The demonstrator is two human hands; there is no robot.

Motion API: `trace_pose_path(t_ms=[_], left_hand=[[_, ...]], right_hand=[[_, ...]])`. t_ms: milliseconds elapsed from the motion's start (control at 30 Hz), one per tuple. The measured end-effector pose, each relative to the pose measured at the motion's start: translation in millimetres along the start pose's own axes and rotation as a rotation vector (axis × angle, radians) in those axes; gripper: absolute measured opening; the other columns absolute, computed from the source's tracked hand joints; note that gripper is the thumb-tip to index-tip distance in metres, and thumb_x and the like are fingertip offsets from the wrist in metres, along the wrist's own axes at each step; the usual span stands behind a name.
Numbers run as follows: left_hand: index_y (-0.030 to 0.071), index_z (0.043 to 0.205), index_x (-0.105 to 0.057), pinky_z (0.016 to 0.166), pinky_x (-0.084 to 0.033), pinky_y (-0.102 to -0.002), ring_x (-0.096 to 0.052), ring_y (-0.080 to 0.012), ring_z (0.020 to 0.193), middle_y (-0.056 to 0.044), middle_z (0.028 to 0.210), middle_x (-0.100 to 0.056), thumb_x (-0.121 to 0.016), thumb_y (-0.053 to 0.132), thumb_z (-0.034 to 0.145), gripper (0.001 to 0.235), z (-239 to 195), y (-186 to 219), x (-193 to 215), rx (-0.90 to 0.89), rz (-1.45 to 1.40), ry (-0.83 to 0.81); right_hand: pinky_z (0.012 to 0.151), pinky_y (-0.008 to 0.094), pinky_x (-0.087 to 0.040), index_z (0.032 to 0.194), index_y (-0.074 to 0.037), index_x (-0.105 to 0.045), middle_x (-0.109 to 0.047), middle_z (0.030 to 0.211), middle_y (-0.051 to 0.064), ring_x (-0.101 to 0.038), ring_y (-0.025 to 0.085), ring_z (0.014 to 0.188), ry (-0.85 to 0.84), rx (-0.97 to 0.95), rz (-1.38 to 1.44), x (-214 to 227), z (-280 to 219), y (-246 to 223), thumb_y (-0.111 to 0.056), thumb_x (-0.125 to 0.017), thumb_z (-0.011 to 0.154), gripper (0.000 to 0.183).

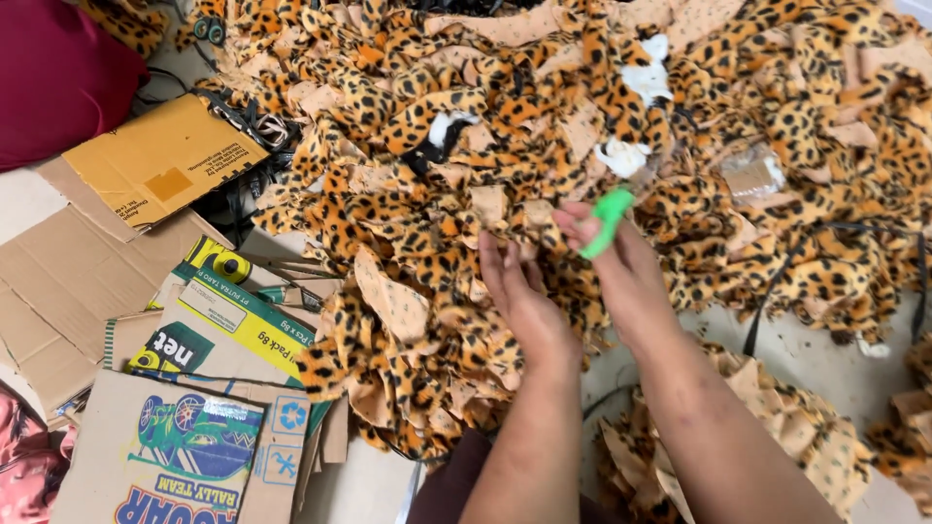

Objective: The person sits on the floor and uses green-handled scissors to cut a large pile of leopard-print fabric into smaller pieces. The person repeatedly picks up fabric, cuts it, and places the cut pieces into a pile. Cardboard boxes are visible nearby.

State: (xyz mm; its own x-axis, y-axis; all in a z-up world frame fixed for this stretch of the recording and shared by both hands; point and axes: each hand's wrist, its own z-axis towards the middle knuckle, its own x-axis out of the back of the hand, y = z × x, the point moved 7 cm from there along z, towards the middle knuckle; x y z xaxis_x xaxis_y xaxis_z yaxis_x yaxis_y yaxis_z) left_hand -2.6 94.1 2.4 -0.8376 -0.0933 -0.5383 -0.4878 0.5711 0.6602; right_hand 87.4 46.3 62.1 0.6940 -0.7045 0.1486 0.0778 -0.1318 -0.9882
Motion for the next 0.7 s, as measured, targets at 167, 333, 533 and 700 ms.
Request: trace_pose_path(t_ms=[167,333,533,700], left_hand=[[0.021,0.160,-0.030,0.124,-0.027,-0.046,-0.038,-0.0293,0.143,-0.013,0.159,-0.024,-0.035,0.024,0.108,0.053,11,-12,3,-0.041,-0.007,0.059],[0.024,0.160,-0.035,0.118,-0.034,-0.045,-0.045,-0.0238,0.137,-0.006,0.160,-0.029,-0.036,0.030,0.106,0.054,8,-8,10,-0.008,-0.027,0.145],[0.025,0.150,-0.048,0.110,-0.040,-0.033,-0.052,-0.0190,0.140,0.004,0.159,-0.047,-0.035,0.040,0.100,0.054,5,-17,19,-0.074,0.052,0.147],[0.008,0.136,-0.056,0.123,-0.034,-0.044,-0.044,-0.0279,0.146,-0.013,0.146,-0.053,-0.042,0.024,0.107,0.036,-16,32,1,-0.610,0.176,-0.089]], right_hand=[[0.104,0.055,-0.049,0.119,0.003,-0.070,-0.068,0.120,0.027,-0.062,0.044,0.121,-0.065,-0.328,0.044,-38,48,20,-0.050,-0.071,0.088,0.062],[0.108,0.051,-0.037,0.104,-0.003,-0.077,-0.068,0.116,0.018,-0.055,0.039,0.122,-0.147,-0.427,0.050,-48,50,-26,-0.049,-0.077,0.076,0.053],[0.093,0.037,-0.060,0.100,-0.011,-0.071,-0.077,0.107,0.007,-0.075,0.021,0.101,-0.118,-0.021,0.671,32,57,-80,-0.044,-0.083,0.085,0.038],[0.095,0.041,-0.064,0.113,-0.009,-0.071,-0.075,0.118,0.010,-0.075,0.026,0.100,-0.139,0.012,0.497,63,42,-88,-0.050,-0.083,0.087,0.050]])
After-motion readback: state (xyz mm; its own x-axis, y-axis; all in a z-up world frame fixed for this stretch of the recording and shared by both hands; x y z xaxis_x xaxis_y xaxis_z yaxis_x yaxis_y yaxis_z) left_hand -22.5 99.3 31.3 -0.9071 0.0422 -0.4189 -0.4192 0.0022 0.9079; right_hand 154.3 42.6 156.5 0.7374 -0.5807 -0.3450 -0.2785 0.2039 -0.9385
